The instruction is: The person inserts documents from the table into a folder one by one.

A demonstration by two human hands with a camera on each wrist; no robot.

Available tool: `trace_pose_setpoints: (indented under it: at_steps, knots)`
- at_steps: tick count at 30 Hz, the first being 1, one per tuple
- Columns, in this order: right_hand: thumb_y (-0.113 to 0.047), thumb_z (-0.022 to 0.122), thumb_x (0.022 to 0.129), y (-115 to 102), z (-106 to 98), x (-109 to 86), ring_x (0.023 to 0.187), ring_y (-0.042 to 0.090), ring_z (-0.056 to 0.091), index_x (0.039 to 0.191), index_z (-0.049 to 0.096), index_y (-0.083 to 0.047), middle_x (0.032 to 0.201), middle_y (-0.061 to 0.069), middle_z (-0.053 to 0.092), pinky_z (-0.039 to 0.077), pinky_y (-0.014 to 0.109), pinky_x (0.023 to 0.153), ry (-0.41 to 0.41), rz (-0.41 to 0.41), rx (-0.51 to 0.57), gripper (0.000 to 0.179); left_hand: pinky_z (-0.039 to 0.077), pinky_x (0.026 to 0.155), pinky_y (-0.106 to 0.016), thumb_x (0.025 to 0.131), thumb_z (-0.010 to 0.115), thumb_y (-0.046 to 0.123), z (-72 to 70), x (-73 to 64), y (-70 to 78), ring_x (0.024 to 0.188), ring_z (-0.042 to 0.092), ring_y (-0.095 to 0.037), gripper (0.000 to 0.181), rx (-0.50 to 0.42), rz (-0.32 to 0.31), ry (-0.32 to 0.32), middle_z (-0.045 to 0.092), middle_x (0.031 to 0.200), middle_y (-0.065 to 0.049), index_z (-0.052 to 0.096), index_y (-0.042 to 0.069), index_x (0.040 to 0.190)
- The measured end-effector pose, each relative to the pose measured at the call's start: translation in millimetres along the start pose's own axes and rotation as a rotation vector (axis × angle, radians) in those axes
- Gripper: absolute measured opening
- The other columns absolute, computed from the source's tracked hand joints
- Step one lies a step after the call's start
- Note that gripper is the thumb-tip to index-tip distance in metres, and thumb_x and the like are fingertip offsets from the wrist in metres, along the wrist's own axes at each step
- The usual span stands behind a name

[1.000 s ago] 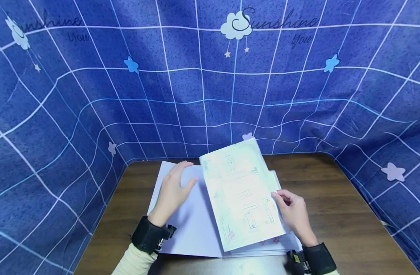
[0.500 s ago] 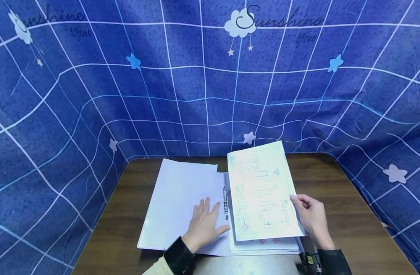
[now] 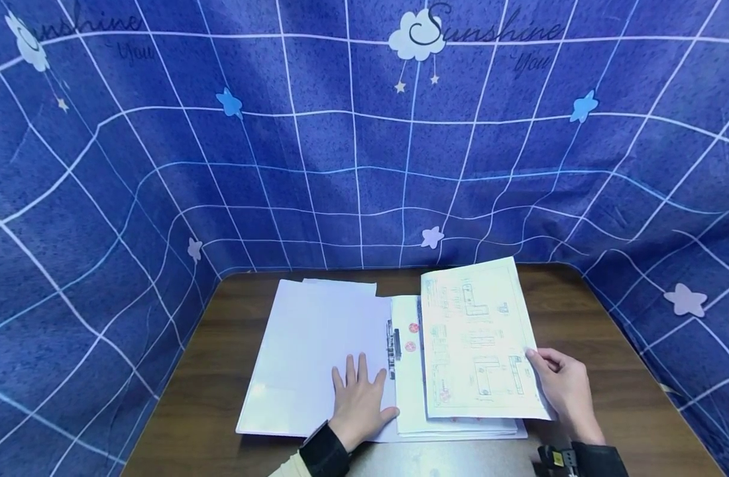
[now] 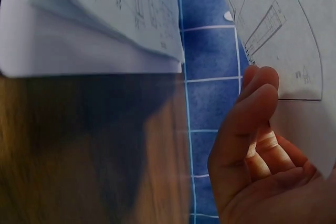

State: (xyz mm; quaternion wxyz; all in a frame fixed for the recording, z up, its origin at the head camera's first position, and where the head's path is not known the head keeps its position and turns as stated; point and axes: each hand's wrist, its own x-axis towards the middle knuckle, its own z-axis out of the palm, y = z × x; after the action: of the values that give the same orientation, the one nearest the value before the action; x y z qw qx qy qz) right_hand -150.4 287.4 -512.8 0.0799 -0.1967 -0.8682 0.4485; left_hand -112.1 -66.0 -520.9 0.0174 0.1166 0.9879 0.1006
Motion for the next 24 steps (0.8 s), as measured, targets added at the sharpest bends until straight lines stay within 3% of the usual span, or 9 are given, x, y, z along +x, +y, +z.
trace_pose_setpoints:
  at_steps: [14,24]
  knots:
    - [-0.038,0.063,0.103,3,-2,2.5,0.072,0.020,0.060,0.122,0.070,0.003,0.091,0.010,0.072,0.043,0.029,0.057,-0.062,0.039,-0.008,0.046,0.022,0.107,-0.080,0.080,0.081,0.057,6.7,-0.5,-1.2,0.142,0.031,-0.060,0.077,0.037,-0.011,0.037,0.039,0.153,-0.036,0.064,0.011,0.139]
    - [-0.031,0.065,0.102,-4,18,-0.5,0.074,0.021,0.059,0.119,0.071,0.006,0.089,0.010,0.072,0.040,0.029,0.062,-0.124,-0.041,-0.034,0.041,0.022,0.107,-0.080,0.079,0.080,0.058,10.3,-1.0,-1.8,0.142,0.031,-0.059,0.077,0.049,-0.015,0.047,0.039,0.153,-0.036,0.064,0.013,0.139]
